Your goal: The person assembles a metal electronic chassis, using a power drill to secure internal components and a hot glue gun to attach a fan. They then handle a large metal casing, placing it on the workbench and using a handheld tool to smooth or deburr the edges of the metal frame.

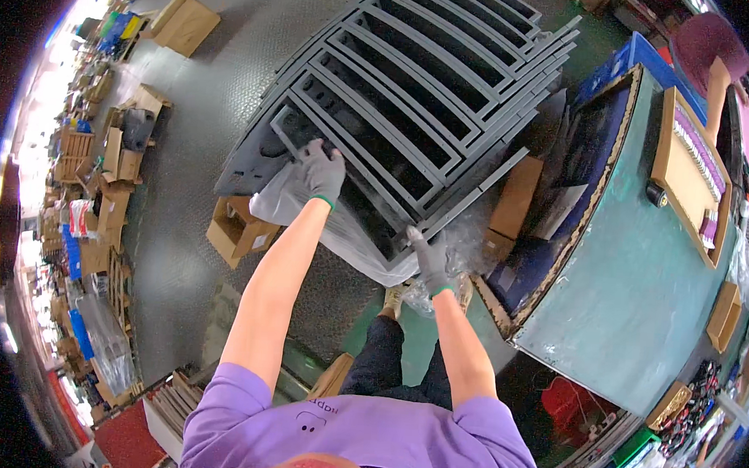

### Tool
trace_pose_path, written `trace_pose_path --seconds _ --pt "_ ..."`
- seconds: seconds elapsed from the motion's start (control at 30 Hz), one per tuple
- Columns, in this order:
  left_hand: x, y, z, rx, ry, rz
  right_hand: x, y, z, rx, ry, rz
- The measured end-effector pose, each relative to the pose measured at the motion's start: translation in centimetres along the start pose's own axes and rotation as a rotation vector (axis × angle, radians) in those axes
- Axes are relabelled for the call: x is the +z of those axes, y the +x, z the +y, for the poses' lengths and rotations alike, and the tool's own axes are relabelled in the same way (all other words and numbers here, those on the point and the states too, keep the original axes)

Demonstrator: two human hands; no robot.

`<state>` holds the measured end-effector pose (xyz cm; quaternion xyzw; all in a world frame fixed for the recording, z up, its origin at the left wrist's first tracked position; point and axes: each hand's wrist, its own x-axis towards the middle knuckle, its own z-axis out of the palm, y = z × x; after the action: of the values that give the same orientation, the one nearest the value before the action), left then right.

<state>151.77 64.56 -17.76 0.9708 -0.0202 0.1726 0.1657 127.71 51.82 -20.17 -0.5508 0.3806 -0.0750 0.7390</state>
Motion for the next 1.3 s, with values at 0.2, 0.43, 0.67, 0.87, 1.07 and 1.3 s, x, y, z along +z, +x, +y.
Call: trace_pose_path --seconds 0.2,0.43,0.67,0.87,1.07,1.3 --pt "-1.7 4.1 -3.1 -0.135 -0.149 -0.427 2.2 -7.2 -5.2 -0.016 0.001 0.020" --pt "3.4 4.9 -1.9 -0.998 -1.054 -0.879 5.5 -13.8 -11.1 -0.218 -0.021 0.004" --pt "8.0 7.0 -3.9 -1.019 -1.227 -0.809 -2.1 -22.4 -23.9 -0.229 -0.176 -0.003" --pt "4.3 5.2 -7.0 -0.840 -0.981 -0.454 -9.6 -32.3 -32.4 -0.207 -0.191 0.127" --pt "-4.0 7.5 -7.7 -0.656 -0.851 -0.310 -15.3 -39.1 -33.6 -0.228 0.019 0.130" --pt "-13.0 9.9 -3.0 -0.224 -0.957 -0.134 -24.4 -40.8 -35.2 -0.347 -0.062 0.068"
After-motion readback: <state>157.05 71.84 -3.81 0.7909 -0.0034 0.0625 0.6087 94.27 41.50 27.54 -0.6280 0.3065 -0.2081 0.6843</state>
